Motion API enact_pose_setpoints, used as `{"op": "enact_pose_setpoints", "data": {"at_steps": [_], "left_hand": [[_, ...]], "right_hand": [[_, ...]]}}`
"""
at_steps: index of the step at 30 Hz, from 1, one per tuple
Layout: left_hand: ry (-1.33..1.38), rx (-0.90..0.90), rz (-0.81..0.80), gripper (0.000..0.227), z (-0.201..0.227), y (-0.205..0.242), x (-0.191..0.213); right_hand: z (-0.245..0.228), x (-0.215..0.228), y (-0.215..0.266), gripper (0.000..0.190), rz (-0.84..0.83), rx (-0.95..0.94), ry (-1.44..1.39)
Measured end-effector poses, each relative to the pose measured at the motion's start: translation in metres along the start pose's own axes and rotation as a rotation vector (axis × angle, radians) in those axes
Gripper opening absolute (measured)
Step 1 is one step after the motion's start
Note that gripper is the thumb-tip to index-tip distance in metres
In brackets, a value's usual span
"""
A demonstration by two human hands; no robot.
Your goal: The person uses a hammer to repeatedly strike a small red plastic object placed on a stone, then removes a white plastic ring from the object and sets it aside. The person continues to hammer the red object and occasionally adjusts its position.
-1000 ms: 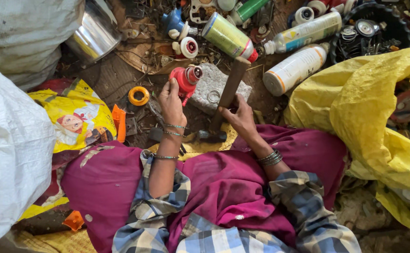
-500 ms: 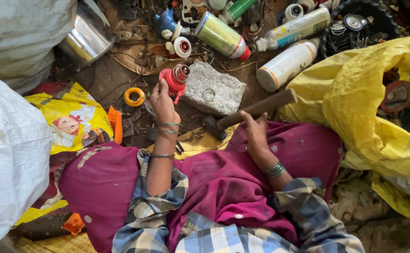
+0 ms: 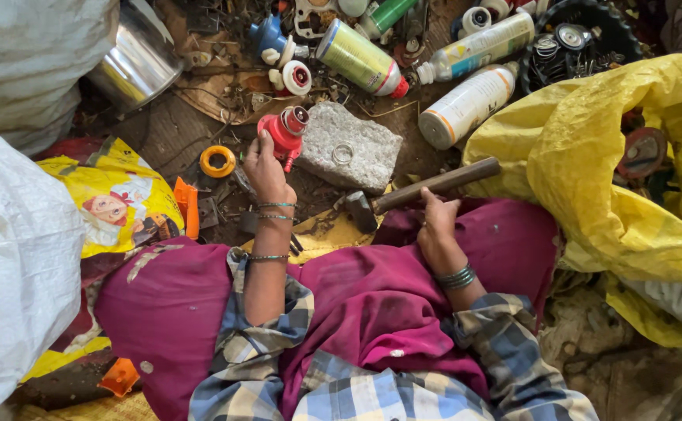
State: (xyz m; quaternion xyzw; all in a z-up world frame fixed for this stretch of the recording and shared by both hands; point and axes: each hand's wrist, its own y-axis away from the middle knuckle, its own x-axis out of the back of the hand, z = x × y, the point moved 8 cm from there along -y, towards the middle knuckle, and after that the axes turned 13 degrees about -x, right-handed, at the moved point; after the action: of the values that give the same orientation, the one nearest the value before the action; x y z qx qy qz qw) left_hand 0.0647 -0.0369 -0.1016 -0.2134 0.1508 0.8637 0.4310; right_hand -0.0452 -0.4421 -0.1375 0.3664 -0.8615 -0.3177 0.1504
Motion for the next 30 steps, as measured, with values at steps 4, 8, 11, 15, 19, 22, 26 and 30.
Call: {"op": "enact_pose_setpoints", "data": {"at_steps": [4, 8, 11, 15, 19, 22, 26, 30], "left_hand": [[0.023, 0.015, 0.022, 0.033, 0.001, 0.000, -0.001], [0.030, 0.003, 0.024, 0.032, -0.003, -0.001, 0.000], [0.047, 0.009, 0.024, 0.033, -0.005, -0.003, 0.001], [0.094, 0.031, 0.047, 0.031, -0.007, -0.002, 0.005], [0.030, -0.007, 0.051, 0.032, -0.004, 0.000, 0.011], [-0.001, -0.012, 0.060, 0.033, -0.001, -0.001, 0.010], [-0.013, -0.014, 0.038, 0.033, 0.007, 0.003, 0.006], [0.015, 0.021, 0.045, 0.032, 0.011, 0.004, -0.001]], "right_hand": [[-0.004, 0.004, -0.011, 0.092, 0.066, 0.093, -0.054], [-0.004, 0.010, -0.033, 0.095, 0.090, 0.101, -0.070], [0.002, 0.013, -0.042, 0.106, 0.130, 0.049, -0.065], [-0.026, 0.010, 0.002, 0.095, 0.150, 0.364, -0.061], [-0.092, -0.024, 0.087, 0.052, 0.039, 0.863, 0.292], [-0.135, -0.075, 0.099, 0.024, -0.125, 0.984, 0.868], [-0.141, -0.128, 0.026, 0.017, -0.274, 1.003, 1.475], [-0.105, -0.137, -0.064, 0.015, -0.192, 1.068, 1.775]]}}
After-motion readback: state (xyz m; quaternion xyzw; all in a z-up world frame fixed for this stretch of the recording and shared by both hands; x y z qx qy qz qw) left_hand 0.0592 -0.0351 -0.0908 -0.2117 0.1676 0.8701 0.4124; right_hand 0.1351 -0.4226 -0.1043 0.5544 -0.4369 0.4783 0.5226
